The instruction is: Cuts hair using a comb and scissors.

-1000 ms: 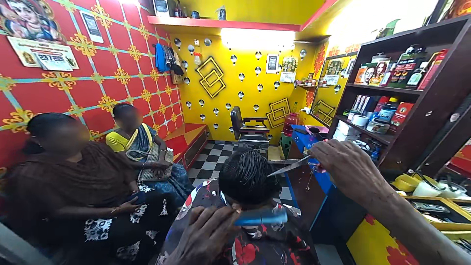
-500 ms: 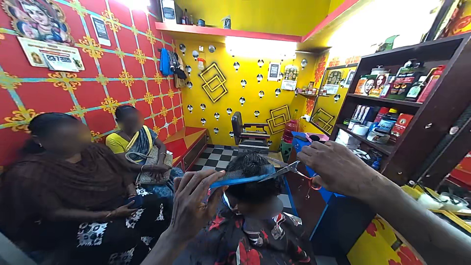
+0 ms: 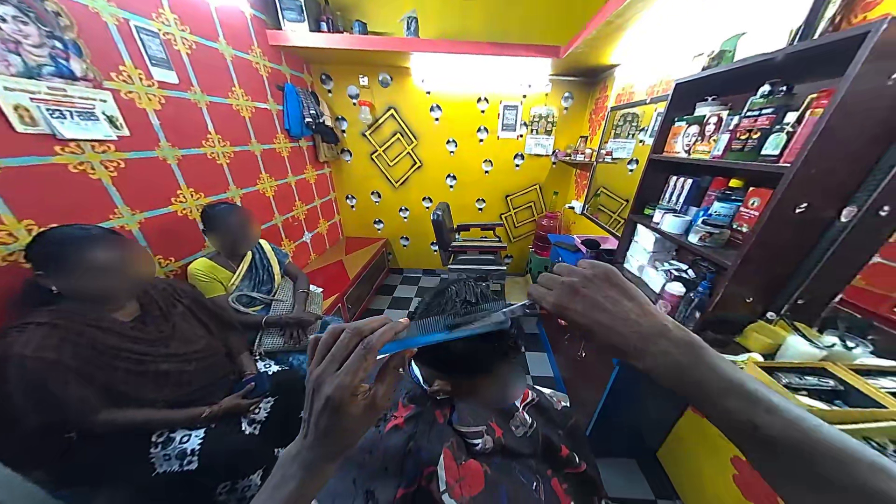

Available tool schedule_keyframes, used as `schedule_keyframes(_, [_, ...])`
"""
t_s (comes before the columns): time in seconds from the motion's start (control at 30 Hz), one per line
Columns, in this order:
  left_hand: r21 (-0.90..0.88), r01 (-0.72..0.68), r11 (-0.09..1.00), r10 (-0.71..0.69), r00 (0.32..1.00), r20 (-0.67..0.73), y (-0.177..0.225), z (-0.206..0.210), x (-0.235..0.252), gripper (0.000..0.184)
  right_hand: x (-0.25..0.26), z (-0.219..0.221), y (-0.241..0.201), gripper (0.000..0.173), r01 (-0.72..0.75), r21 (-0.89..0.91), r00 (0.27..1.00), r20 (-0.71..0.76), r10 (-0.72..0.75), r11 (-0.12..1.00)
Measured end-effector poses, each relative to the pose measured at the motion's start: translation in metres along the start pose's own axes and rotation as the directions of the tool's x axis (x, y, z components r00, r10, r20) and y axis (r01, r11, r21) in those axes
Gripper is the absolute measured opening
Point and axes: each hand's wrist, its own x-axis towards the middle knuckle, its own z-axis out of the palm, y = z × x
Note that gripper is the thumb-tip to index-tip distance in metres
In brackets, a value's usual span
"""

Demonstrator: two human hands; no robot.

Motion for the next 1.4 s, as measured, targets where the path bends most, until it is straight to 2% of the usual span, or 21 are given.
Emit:
schedule_keyframes(0.1, [0.014,0.048,0.999,-0.047,0.998,-0.031,0.016,-0.002,-0.013,0.033,-0.011,0.013,0.006,0.023,-0.054,0.066,0.983,-0.172,0.064,0.996])
schedule_keyframes(0.17, [0.051,-0.029,0.998,0.025,0.998,0.065,0.037,0.001,-0.029,0.032,-0.025,0.027,0.013,0.026,-0.162,0.159,0.939,-0.279,0.202,0.974])
schedule_keyframes(0.23, [0.103,-0.179,0.979,0.154,0.965,0.213,0.058,0.009,-0.036,0.032,-0.040,0.044,0.021,0.026,-0.250,0.242,0.882,-0.342,0.323,0.938])
schedule_keyframes(0.27, [0.140,-0.220,0.965,0.177,0.947,0.268,0.066,0.013,-0.034,0.032,-0.047,0.054,0.024,0.025,-0.272,0.269,0.862,-0.360,0.358,0.924])
schedule_keyframes(0.33, [0.211,-0.216,0.953,0.147,0.943,0.299,0.077,0.020,-0.023,0.034,-0.058,0.074,0.031,0.023,-0.280,0.292,0.827,-0.410,0.384,0.915])
schedule_keyframes(0.57, [0.340,-0.128,0.932,0.047,0.971,0.235,0.083,0.019,0.035,0.036,-0.065,0.118,0.058,0.019,-0.159,0.281,0.910,-0.330,0.251,0.946])
schedule_keyframes(0.67, [0.353,-0.105,0.930,0.027,0.975,0.221,0.076,0.026,0.047,0.036,-0.058,0.118,0.068,0.025,-0.099,0.285,0.953,-0.248,0.173,0.953])
schedule_keyframes(0.77, [0.357,-0.114,0.927,0.047,0.981,0.190,0.068,0.032,0.052,0.036,-0.050,0.115,0.072,0.027,-0.071,0.297,0.960,-0.239,0.147,0.952])
schedule_keyframes(0.83, [0.358,-0.127,0.925,0.070,0.983,0.169,0.063,0.036,0.053,0.035,-0.045,0.111,0.076,0.026,-0.059,0.284,0.978,-0.177,0.112,0.957])
schedule_keyframes(0.87, [0.357,-0.137,0.924,0.084,0.984,0.160,0.060,0.037,0.054,0.034,-0.042,0.110,0.079,0.027,-0.045,0.270,0.988,-0.133,0.083,0.962])
schedule_keyframes(0.97, [0.333,-0.169,0.928,0.131,0.983,0.132,0.055,0.039,0.055,0.032,-0.031,0.105,0.081,0.047,-0.032,0.218,0.999,0.014,0.030,0.975])
schedule_keyframes(1.07, [0.306,-0.196,0.932,0.168,0.979,0.117,0.053,0.037,0.056,0.031,-0.020,0.102,0.076,0.047,0.015,0.217,1.000,-0.028,-0.010,0.976])
schedule_keyframes(1.2, [0.279,-0.211,0.937,0.182,0.975,0.127,0.055,0.034,0.057,0.033,-0.025,0.093,0.072,0.033,0.075,0.223,0.986,-0.160,-0.039,0.972])
schedule_keyframes(1.4, [0.247,-0.227,0.942,0.198,0.971,0.137,0.059,0.027,0.057,0.042,-0.045,0.089,0.080,0.034,-0.001,0.228,0.997,-0.074,0.018,0.974])
